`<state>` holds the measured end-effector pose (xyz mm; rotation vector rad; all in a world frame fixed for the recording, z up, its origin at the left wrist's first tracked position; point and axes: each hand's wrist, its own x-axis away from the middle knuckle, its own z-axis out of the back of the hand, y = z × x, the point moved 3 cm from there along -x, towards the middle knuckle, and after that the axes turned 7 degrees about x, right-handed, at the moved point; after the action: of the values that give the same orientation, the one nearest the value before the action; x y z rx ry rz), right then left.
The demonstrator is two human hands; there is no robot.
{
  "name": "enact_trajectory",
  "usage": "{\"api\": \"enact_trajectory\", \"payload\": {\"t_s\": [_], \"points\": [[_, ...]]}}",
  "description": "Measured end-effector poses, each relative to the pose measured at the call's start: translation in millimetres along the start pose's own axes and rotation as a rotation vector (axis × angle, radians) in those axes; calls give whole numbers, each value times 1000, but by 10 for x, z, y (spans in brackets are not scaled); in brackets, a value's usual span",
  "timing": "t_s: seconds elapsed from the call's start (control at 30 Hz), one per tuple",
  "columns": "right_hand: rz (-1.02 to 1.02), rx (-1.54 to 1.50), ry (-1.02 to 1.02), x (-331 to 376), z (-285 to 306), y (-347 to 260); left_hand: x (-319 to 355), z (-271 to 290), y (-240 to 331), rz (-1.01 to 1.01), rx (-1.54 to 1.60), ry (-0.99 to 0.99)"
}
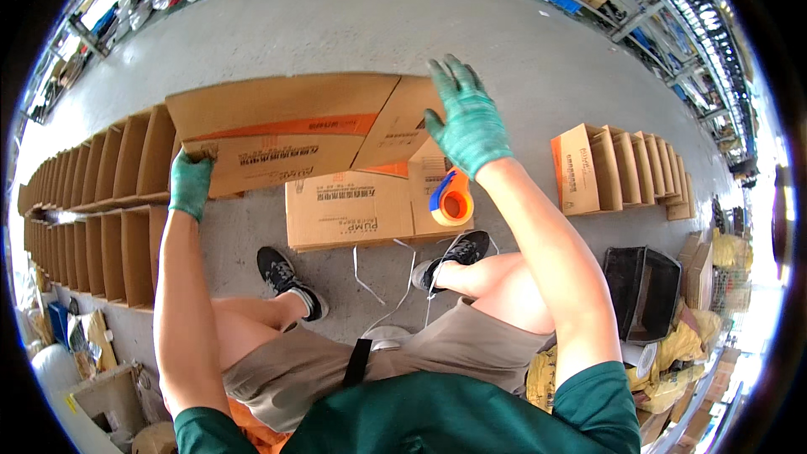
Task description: The person sits on the floor and repeatedly folds the flaps of cardboard boxes closed. They use a handheld tape dispenser to apply clear packing tape across the seams of each box, then place the sealed boxes into a stack.
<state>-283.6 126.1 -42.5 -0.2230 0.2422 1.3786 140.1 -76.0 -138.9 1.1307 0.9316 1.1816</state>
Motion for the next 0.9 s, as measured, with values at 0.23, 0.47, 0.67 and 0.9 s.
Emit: {"api": "enact_trajectory", "payload": {"t_s": [0.23, 0.47, 0.67, 0.9], "points": [[29, 80, 32, 340, -460, 122, 34, -49, -15, -126, -422, -22], [181, -225, 153, 327, -350, 60, -192, 407, -767, 18, 3, -256], [372, -528, 59, 221, 240, 158, 34, -28, -969, 144, -138, -497], [295, -659, -391, 390, -696, -97, 155, -72, -1315, 213, -192, -696]]}}
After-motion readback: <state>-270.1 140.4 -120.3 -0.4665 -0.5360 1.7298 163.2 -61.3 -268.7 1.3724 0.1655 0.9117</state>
